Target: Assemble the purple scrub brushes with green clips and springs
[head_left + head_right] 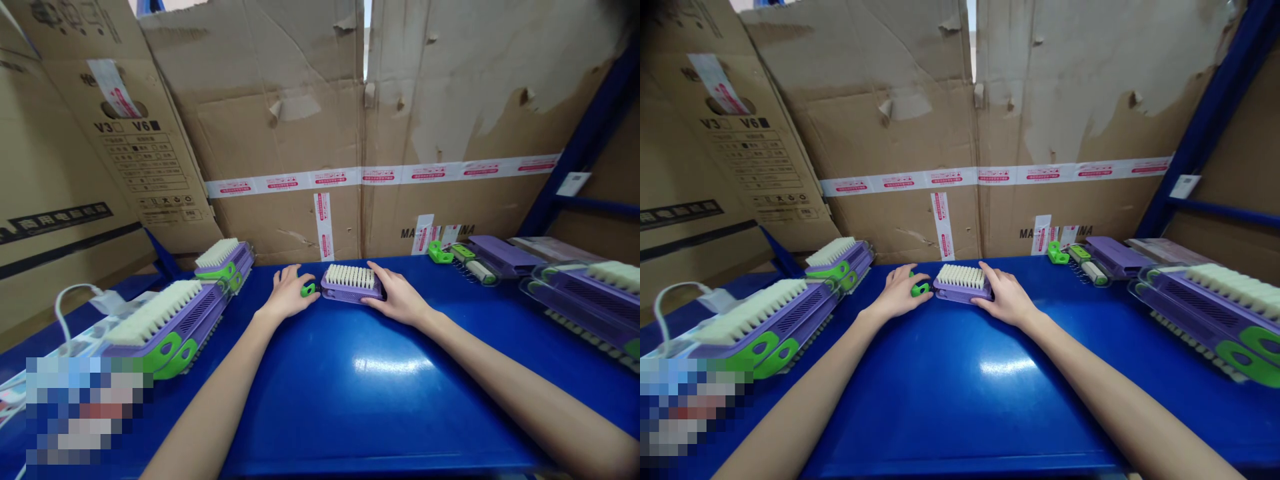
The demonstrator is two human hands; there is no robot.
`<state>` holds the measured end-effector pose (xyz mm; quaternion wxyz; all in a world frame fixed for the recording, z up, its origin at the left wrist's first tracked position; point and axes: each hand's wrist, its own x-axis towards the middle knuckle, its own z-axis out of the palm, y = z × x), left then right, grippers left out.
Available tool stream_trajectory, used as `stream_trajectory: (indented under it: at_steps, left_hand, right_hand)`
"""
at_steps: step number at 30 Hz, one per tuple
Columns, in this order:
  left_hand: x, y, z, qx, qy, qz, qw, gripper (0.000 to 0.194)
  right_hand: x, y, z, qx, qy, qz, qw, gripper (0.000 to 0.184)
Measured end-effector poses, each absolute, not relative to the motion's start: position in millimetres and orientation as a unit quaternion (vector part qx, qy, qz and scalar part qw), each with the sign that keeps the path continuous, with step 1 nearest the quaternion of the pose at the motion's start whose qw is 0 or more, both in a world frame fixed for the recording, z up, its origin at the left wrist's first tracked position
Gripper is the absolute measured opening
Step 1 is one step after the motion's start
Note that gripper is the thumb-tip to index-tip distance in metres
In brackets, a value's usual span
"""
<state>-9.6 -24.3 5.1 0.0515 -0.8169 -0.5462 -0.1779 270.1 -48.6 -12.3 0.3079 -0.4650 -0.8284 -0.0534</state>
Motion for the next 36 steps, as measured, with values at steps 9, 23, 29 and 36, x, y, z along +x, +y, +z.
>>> stream_trajectory:
  at_steps: [9,23,29,36]
  left_hand:
    - [-11,-21,13,-0.84,-0.496,-0.201,0.095,0.02]
    - [-28,-23,37,-0.637,-0.641,-0.371,0.213,0.034]
    - [-17,-26,38,-0.612,-0.611,-0.496,0.076,0.035]
    - [6,-30,36,-0.624,-0.47,-0.587,-0.21,0.039]
  right_hand:
    - [271,-48,-12,-0.467,-0.825,-0.057,0.312,0.079]
    - [273,-45,-14,-0.484,-0.817,-0.071,0.305,0.081]
    - [273,-47,-11,-0.498,-0.813,-0.065,0.295,0.078]
    - [264,-54,-4,-0.442,-0.791,-0.014,0.424,0.065]
